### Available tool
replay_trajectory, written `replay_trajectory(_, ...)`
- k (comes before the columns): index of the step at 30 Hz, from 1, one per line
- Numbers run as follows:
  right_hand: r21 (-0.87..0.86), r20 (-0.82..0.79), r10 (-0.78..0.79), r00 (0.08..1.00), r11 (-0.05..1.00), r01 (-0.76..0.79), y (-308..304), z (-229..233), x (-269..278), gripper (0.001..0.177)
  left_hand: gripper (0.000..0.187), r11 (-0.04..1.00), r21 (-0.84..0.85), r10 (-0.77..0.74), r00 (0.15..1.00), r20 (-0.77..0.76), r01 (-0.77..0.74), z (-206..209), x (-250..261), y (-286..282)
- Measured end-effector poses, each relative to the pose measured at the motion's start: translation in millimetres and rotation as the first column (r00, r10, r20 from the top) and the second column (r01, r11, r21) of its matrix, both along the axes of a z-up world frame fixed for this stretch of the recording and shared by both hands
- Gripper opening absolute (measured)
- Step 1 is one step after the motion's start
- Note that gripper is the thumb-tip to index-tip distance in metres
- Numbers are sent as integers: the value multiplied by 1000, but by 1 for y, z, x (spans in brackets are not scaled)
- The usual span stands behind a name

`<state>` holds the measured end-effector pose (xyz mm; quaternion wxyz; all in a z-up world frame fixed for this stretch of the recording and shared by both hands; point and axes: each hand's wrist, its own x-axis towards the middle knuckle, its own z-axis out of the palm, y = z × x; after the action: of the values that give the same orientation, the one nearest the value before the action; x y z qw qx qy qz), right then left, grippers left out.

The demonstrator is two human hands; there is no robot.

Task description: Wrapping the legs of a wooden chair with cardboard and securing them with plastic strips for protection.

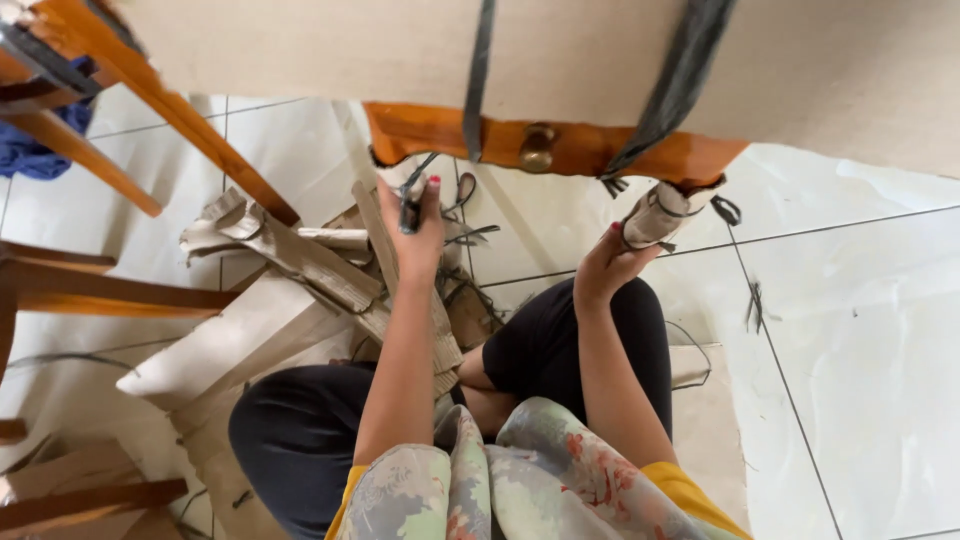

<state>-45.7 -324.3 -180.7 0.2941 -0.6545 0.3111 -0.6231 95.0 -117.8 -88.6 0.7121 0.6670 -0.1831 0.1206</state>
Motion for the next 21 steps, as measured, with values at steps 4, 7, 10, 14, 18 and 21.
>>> replay_trajectory(4, -44, 68, -40, 997, 998, 43, 8, 37, 9, 36, 66, 1000, -23, -21, 1000, -7, 21, 5, -8, 2)
replay_trajectory(7, -23, 108, 6, 994, 1000, -4, 12, 53, 14, 28, 70, 999, -48, 18, 999, -28, -19, 8, -19, 12)
replay_trajectory(10, 3, 102, -2, 995, 1000, 2, 0, 54, 33, 32, 69, 997, -55, 52, 998, -46, -55, 28, -25, 6)
replay_trajectory(14, -5, 143, 16, 990, 1000, -16, -2, 66, 54, 31, 68, 992, -15, 123, 988, -90, -125, 26, -22, 3)
replay_trajectory(18, 95, -34, 42, 999, 995, -39, -29, -15, 77, 72, 68, 979, 40, 202, 976, -75, -200, 26, -24, -3)
replay_trajectory(21, -20, -87, 8, 996, 1000, -10, 13, 24, 45, 87, 70, 974, 41, 226, 969, -98, -223, 37, -31, -8)
